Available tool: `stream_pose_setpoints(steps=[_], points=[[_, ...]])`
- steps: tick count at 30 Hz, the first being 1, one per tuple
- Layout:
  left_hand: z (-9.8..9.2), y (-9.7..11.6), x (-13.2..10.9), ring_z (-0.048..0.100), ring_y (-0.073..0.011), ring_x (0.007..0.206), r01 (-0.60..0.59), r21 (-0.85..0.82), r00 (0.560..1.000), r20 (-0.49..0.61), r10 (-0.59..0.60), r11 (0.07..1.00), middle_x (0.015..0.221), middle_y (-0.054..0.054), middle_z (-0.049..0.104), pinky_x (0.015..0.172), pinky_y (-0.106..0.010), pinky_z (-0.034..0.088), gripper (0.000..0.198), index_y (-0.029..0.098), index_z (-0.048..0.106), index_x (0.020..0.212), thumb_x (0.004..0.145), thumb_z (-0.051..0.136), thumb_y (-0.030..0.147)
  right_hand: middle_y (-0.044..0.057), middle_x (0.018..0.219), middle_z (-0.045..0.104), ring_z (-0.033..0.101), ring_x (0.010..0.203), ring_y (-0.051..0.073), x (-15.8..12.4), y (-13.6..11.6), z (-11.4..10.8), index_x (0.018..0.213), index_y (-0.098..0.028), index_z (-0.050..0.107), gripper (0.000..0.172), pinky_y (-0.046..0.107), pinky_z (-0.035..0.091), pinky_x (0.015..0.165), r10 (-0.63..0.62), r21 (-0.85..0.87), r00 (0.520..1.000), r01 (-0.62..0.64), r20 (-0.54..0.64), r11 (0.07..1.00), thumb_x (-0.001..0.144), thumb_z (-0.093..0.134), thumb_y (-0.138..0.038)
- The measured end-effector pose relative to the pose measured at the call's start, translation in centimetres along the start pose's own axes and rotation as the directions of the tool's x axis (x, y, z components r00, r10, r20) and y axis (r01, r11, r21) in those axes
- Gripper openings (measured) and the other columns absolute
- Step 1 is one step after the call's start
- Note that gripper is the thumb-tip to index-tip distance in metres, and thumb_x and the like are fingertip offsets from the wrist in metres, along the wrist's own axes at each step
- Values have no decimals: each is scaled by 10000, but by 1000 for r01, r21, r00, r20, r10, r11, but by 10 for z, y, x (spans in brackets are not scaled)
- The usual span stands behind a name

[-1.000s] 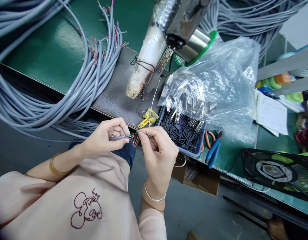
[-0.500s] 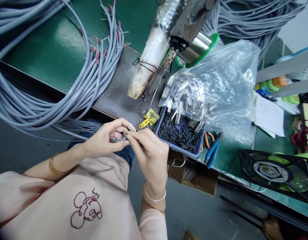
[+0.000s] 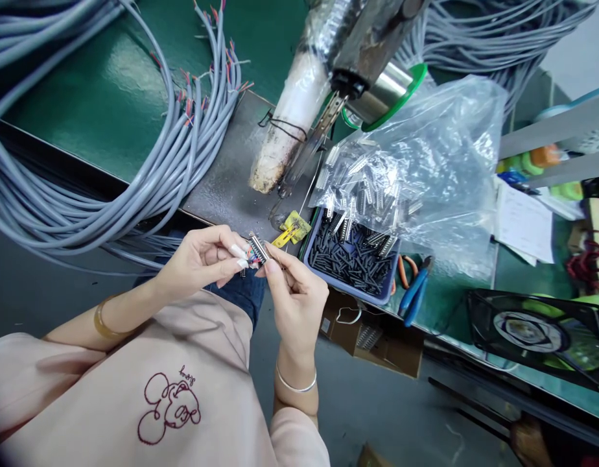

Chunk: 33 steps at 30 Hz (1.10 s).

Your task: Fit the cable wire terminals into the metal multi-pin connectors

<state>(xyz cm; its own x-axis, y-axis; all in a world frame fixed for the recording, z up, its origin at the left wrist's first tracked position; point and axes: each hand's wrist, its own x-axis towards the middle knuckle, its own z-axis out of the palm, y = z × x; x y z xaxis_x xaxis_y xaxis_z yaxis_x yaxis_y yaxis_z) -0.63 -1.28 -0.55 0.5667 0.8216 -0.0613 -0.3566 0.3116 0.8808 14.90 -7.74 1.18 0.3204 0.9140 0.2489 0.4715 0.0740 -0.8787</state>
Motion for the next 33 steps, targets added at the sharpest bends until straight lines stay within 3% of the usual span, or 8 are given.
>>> stream_pose_setpoints(steps=[4,7,10,13,17,21,27,33], points=[[2,-2,0,645,-97,697,-105,154,994,-14,108,982,819,-49,697,647,-182,549,158,141,653,733,786,773,228,9,859,789,702,658,124,-1,-5,-4,1124,-288,773,239,239,538,573,-143,-210,990,140,3,968,912,689,-214],[6,0,2,648,-93,671,-103,186,990,-78,119,977,808,-51,702,629,-175,540,108,133,664,726,763,758,173,-26,707,711,600,543,96,-1,-8,-7,1122,-295,773,246,236,446,501,-238,-312,971,219,-26,924,919,671,-201],[6,4,7,566,-44,527,-24,128,992,-117,39,991,786,-31,678,479,-140,455,139,128,642,724,737,773,175,-68,571,568,456,408,76,0,-7,-6,1164,-289,740,256,233,318,395,-311,-174,915,273,-257,946,940,628,-238],[2,7,12,482,-9,423,49,24,993,-111,-46,999,770,-13,660,384,-129,377,194,128,608,725,719,792,189,-58,662,670,546,408,89,-1,-4,-3,1202,-279,673,278,223,378,376,-320,-84,852,314,-415,946,949,608,-186],[-1,7,16,479,-6,402,84,-31,990,-113,-87,996,753,-8,661,369,-127,370,218,129,595,721,699,806,178,3,897,790,774,719,162,-3,6,0,1030,-214,670,148,276,637,616,-258,-124,919,231,-298,965,910,675,-128],[1,7,17,467,-10,387,97,-10,985,-145,-98,995,671,8,643,361,-126,358,227,139,583,693,689,804,192,31,994,795,785,917,183,2,14,3,916,-212,659,89,312,664,764,-241,-124,960,225,-142,967,885,712,-148],[7,6,25,458,-15,398,34,109,958,-288,-1,994,630,5,641,367,-137,344,197,142,591,661,662,783,189,21,1013,805,783,918,171,13,11,7,889,-244,643,146,297,642,782,-446,-354,893,398,-64,847,872,704,-112],[11,7,31,451,-16,424,0,164,936,-348,58,986,689,-21,673,375,-151,325,166,137,607,661,674,762,195,19,1015,809,787,897,159,21,8,9,879,-242,611,182,267,631,761,-486,-413,873,430,-36,803,868,693,-80]])
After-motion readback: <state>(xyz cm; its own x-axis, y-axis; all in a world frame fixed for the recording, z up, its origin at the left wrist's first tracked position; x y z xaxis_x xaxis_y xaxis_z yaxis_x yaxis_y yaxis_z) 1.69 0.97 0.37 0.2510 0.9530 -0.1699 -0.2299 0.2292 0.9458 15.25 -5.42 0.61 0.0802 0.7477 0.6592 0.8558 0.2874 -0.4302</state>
